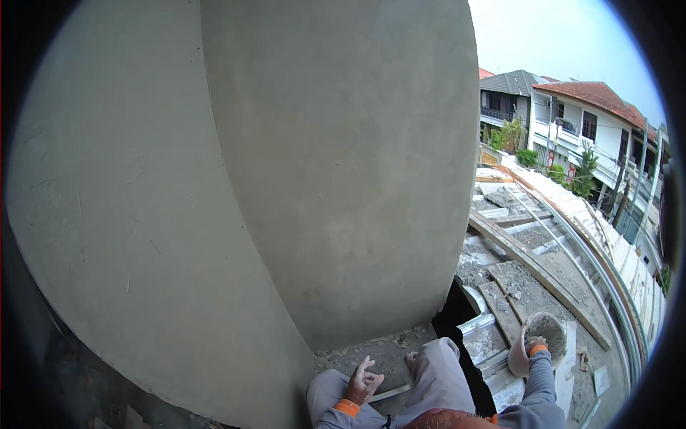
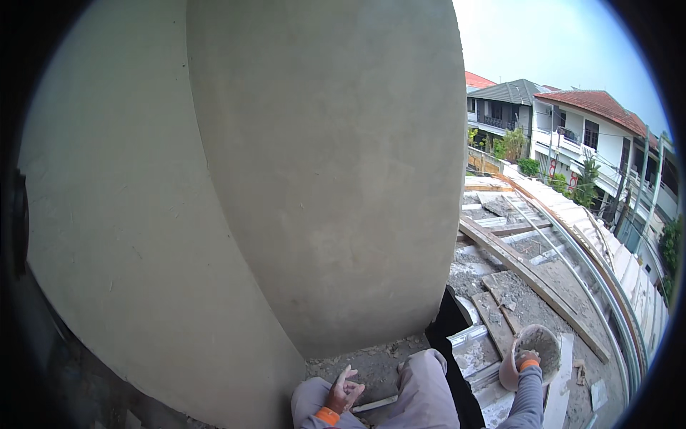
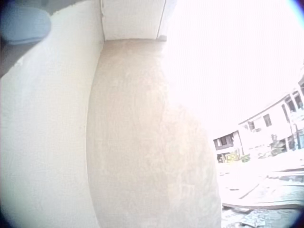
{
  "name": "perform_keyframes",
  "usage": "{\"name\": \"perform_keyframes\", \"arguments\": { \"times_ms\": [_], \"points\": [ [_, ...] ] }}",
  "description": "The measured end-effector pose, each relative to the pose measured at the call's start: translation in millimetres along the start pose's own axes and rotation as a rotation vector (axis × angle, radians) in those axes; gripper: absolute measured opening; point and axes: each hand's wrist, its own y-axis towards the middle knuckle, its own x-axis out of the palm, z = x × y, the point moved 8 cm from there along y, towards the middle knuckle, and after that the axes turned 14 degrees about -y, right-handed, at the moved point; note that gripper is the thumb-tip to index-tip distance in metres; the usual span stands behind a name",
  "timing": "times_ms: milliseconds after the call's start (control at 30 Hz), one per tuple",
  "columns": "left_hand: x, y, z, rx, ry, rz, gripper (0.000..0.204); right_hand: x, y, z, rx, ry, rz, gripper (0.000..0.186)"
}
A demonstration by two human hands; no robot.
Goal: Smoothing a freshly plastered corner of a wall using a sponge float and water.
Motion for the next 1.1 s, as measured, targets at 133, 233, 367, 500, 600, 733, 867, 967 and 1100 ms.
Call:
{"name": "perform_keyframes", "arguments": {
  "times_ms": [133,233,367,500,600,733,867,967,1100],
  "points": [
    [0,-7,2,0.013,0.001,0.019,0.08,-18,-27,9,0.037,-0.026,-0.02,0.043],
    [1,-8,5,-0.004,0.021,0.01,0.08,-15,-33,14,0.083,0.0,0.049,0.049],
    [5,-7,-1,0.013,-0.014,-0.012,0.079,24,0,24,-0.011,0.119,-0.084,0.048],
    [4,-10,7,-0.007,0.013,0.005,0.079,8,-15,20,0.066,0.072,-0.062,0.049],
    [3,-8,3,-0.003,0.024,-0.002,0.079,-30,-45,13,0.069,-0.007,-0.088,0.057],
    [8,-3,10,0.024,0.008,-0.023,0.079,-29,-43,62,0.341,0.105,0.097,0.075],
    [6,-5,10,0.013,-0.009,-0.01,0.079,-109,-93,52,0.251,0.347,0.72,0.079],
    [11,-1,19,0.021,0.013,-0.021,0.079,-207,-137,-31,-0.069,0.522,1.091,0.077],
    [10,2,9,-0.008,0.018,-0.04,0.08,-383,-206,-203,-0.664,0.671,1.404,0.076]
  ]
}}
